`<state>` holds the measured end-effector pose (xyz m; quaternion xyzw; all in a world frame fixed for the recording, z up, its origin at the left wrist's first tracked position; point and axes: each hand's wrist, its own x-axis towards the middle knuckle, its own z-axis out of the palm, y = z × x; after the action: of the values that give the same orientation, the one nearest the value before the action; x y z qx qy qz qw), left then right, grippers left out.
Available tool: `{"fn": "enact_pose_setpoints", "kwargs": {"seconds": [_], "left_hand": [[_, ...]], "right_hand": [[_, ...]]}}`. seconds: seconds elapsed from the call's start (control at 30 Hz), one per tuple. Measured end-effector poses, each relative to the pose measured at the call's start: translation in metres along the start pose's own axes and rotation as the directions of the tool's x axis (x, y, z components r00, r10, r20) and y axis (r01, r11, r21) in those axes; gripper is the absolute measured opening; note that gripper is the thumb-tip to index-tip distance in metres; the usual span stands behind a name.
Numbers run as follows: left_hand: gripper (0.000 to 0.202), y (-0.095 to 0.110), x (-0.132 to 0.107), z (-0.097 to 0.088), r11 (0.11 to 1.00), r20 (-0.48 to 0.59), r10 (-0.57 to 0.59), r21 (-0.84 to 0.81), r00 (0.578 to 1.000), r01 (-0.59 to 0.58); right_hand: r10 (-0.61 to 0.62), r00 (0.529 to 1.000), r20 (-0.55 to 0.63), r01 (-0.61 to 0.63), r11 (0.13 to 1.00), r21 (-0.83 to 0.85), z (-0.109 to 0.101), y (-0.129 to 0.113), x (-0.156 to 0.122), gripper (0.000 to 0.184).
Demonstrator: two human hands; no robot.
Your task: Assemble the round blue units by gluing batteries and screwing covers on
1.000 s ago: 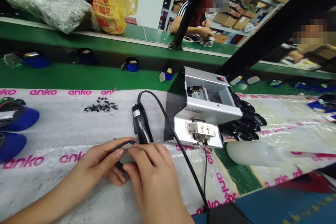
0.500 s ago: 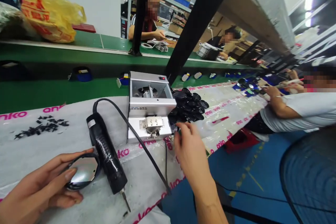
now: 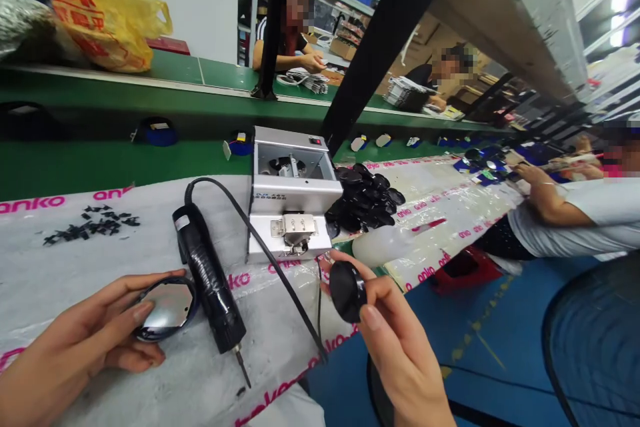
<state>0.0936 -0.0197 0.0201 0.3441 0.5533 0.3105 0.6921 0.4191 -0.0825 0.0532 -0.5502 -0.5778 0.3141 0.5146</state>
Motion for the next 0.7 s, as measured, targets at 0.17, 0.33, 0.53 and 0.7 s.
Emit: {"fn": "enact_pose_setpoints", "kwargs": {"seconds": [0.17, 0.33, 0.53, 0.7], "left_hand": [[0.054, 0.003, -0.001, -0.003, 0.999, 0.098, 0.032, -0.03, 0.995, -0.029], [0.039, 0.005, 0.0, -0.012, 0.999, 0.22, 0.043, 0.005, 0.975, -0.045], [0.033, 0.003, -0.002, -0.018, 0.992, 0.264, 0.129, -0.017, 0.956, -0.129], [0.028, 0.001, 0.0, -0.018, 0.99, 0.277, 0.142, -0.051, 0.95, -0.133]], "right_hand": [[-0.067, 0.996, 0.062, 0.04, 0.927, 0.373, 0.064, -0.01, 0.003, 0.036], [0.067, 0.995, 0.072, -0.095, 0.844, 0.527, 0.122, -0.019, 0.01, 0.033], [0.134, 0.921, 0.365, -0.29, 0.864, 0.413, 0.119, -0.027, 0.015, 0.043], [-0.022, 0.948, 0.317, 0.008, 0.999, 0.047, 0.122, -0.029, 0.01, 0.043]]}}
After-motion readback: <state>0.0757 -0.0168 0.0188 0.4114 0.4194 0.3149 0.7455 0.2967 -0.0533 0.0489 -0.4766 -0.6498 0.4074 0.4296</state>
